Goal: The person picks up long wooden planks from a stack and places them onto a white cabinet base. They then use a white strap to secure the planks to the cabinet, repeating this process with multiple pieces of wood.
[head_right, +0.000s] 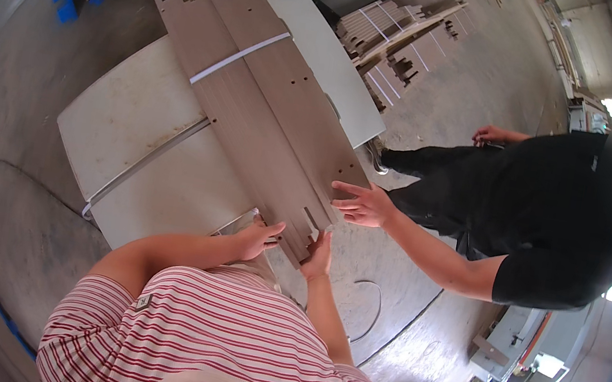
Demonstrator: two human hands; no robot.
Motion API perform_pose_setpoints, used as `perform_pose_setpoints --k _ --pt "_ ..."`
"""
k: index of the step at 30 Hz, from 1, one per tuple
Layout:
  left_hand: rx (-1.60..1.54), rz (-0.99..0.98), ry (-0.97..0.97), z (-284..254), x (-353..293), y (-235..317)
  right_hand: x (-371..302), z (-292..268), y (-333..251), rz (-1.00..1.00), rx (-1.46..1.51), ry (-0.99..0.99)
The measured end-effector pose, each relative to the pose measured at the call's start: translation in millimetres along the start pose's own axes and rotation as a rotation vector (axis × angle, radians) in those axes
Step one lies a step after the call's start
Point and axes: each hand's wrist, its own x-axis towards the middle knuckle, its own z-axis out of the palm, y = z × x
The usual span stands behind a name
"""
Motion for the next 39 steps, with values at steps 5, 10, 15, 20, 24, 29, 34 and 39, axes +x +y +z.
perform_pose_setpoints --k 5,10,15,20,24,29,34,39 --pt "0.610 0.130 0.123 3 -26 30 -37 1 -13 -0.158 -0.553 0.159" --pt "0.909 0.703 0.588 -64 -19 104 -39 84 -18 -0.903 -1.372 0.043" --pt "0.553 0.848 0.447 -67 22 127 -8 238 -35 -1.190 -1.651 -0.403" --pt "0.530 0.824 0.420 -111 18 116 85 306 -26 -1.293 -2.009 -0.374" --pt "0.585 0.904 1.081 -191 -71 121 108 295 -21 -1.256 -2.267 -0.333" --pt "0.668 -0.110 2.359 -346 -148 97 132 303 -48 -1.338 -2.130 -0.092" --pt "-0.476 0.756 1.277 -442 -179 62 146 307 -56 -1.279 -2.210 -0.095" --pt "-0.565 1.295 1.459 -376 -199 134 138 309 -63 -1.073 -2.098 -0.201"
